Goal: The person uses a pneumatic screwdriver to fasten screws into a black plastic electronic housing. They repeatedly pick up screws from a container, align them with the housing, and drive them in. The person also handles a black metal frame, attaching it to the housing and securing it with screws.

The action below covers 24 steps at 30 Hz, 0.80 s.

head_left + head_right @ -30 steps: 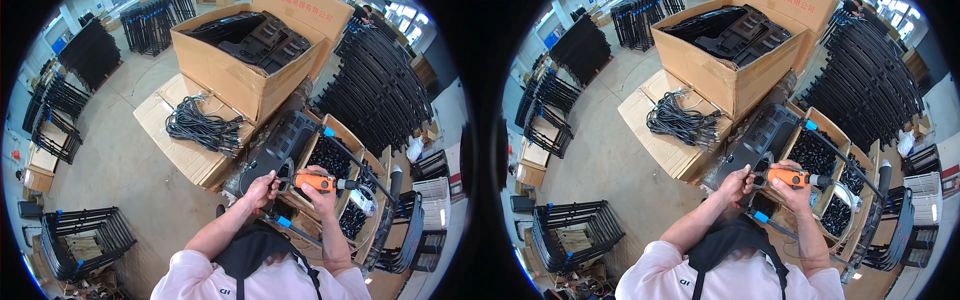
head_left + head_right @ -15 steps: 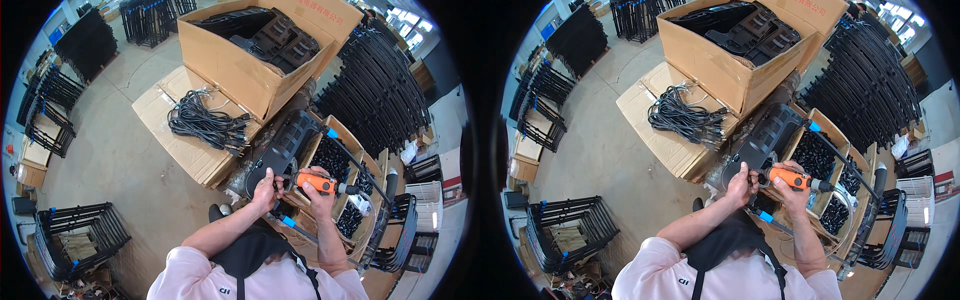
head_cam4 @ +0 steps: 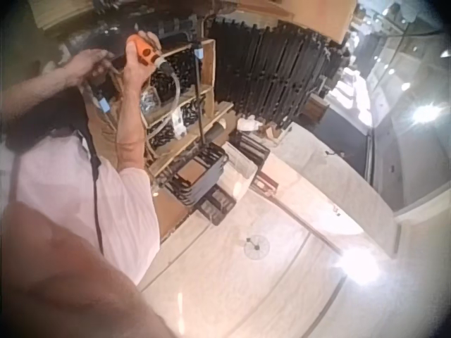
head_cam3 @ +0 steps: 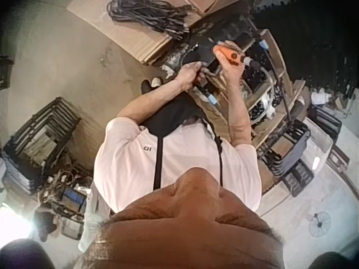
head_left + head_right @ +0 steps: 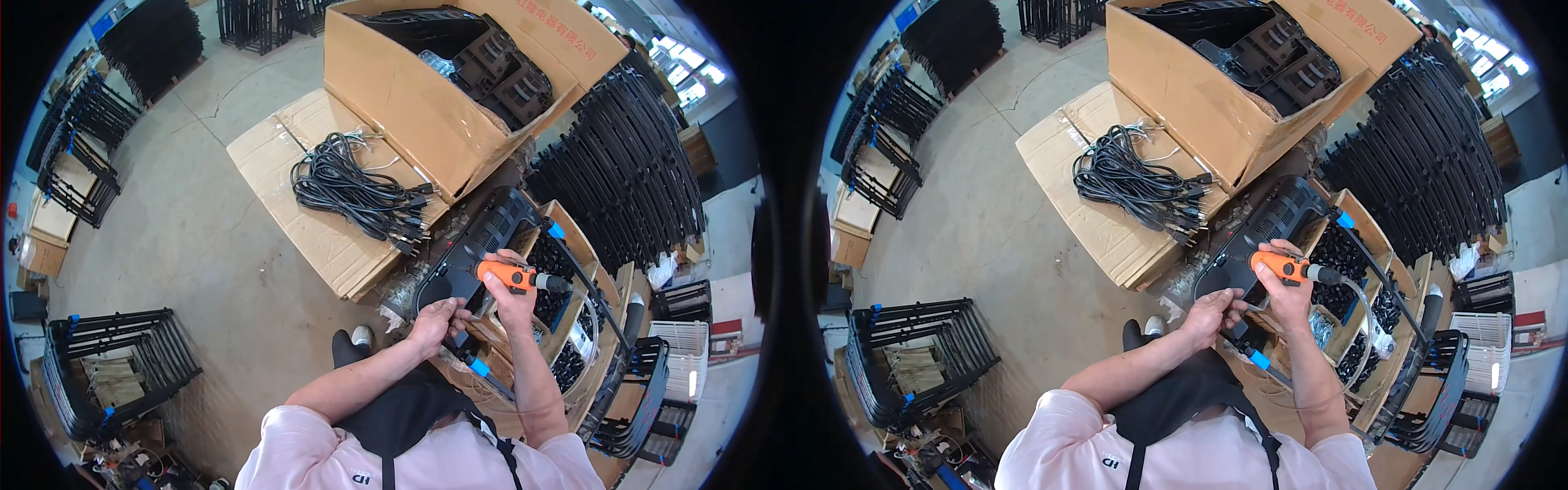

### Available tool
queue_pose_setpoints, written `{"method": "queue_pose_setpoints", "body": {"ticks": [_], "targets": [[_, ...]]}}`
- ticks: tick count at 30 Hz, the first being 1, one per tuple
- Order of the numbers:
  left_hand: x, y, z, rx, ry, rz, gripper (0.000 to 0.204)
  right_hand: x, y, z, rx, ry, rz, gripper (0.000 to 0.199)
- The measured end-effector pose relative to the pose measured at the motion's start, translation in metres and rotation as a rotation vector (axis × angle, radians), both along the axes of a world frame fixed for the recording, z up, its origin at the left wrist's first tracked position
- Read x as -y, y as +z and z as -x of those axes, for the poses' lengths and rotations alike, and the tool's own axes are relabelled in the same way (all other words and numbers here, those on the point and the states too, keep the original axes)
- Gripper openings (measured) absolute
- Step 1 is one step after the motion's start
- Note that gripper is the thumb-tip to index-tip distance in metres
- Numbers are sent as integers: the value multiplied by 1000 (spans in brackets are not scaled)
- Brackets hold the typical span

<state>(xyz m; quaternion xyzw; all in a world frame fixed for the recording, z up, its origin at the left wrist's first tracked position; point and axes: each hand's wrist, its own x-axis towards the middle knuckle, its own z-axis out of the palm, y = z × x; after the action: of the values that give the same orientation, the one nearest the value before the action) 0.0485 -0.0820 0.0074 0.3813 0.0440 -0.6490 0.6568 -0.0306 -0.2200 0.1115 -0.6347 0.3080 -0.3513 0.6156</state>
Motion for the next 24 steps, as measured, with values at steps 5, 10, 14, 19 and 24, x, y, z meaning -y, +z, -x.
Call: {"method": "queue_pose_setpoints", "body": {"ticks": [5, 10, 14, 19, 24], "targets": [[-2, 4, -9, -25, 2, -6, 28, -2, 2, -17, -49, 16, 23, 50], [-5, -6, -18, 19, -83, 29, 27, 1, 5, -25, -118, 34, 49, 49], [-6, -6, -21, -46, -54, 19, 27, 5, 5, -36, -141, 114, 88, 47], [-5, -13, -20, -102, 11, 21, 27, 6, -3, -41, -169, 156, 174, 40], [0, -20, -17, -135, 43, 13, 28, 11, -4, -45, -219, 159, 162, 37]]}}
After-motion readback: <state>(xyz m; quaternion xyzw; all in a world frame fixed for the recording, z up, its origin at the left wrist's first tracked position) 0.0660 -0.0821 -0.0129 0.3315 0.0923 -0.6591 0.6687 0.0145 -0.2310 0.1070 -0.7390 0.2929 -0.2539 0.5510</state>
